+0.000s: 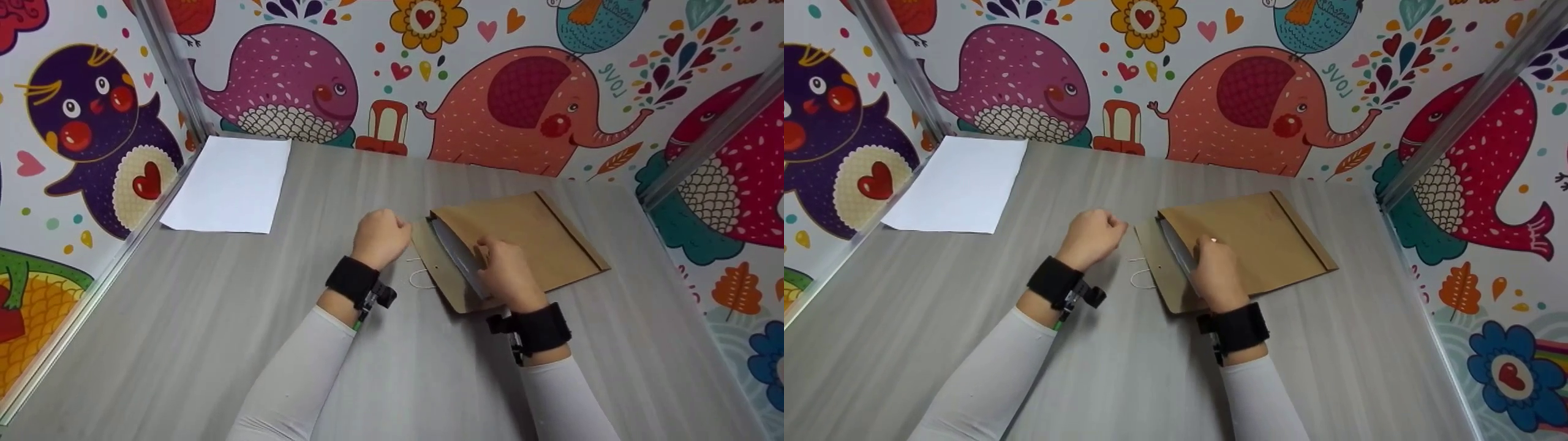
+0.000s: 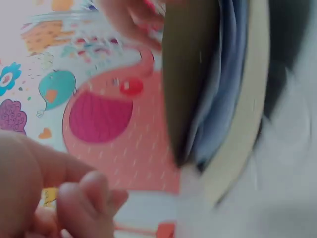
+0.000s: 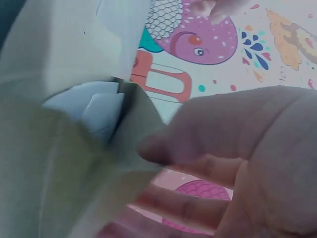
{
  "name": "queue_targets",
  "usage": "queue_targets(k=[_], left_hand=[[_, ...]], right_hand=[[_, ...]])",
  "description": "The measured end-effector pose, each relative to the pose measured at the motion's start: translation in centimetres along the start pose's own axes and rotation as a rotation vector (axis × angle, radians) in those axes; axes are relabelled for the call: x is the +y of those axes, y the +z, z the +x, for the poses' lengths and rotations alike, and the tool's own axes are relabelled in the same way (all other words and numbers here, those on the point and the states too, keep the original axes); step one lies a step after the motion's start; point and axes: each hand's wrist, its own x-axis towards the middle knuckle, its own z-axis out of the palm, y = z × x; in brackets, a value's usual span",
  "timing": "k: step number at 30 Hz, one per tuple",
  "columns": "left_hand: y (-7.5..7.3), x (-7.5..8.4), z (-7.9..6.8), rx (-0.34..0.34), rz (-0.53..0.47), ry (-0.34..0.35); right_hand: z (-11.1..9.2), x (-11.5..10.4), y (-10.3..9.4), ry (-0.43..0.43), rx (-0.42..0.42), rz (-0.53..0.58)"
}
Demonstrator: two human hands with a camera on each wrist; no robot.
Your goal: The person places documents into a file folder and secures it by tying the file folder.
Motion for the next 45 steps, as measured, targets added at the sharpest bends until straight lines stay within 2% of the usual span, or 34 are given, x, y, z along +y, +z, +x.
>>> queue_targets(k=[4,8,12,18,22,26,31,38,45], left_hand=[[-0.8,-0.1,0.3,0.013,0.03,0.003],[-1.1,0.1,0.6,0.009,0.04,-0.007],[-0.4,0.4,0.8,-0.002,0.069,-0.01],[1.2,0.6,0.9,-0.068,0.103,0.009],[1.7,0.4,0.8,-0.047,0.128,0.029],[1.3,-0.5,1.1,-0.006,0.164,0.005],[-0.1,-2.8,2.1,0.026,0.153,-0.073],[-3.4,-8.2,2.7,0.078,0.173,-0.182],[-8.9,-14.0,1.5,0.087,0.294,-0.319]], right_hand=[[0.0,0.5,0.0,0.028,-0.063,0.057],[0.0,0.9,-0.2,0.037,-0.069,0.071],[-0.1,1.0,-0.3,0.052,-0.048,0.054],[0.1,0.8,-0.2,0.066,-0.005,0.056],[0.3,0.2,0.3,0.083,0.019,0.133],[0.9,-1.0,1.7,0.07,0.06,0.261],[1.2,-3.1,5.1,-0.003,0.074,0.398],[1.0,-7.3,9.1,-0.068,0.01,0.444],[1.5,-12.8,13.8,-0.018,-0.117,0.805]])
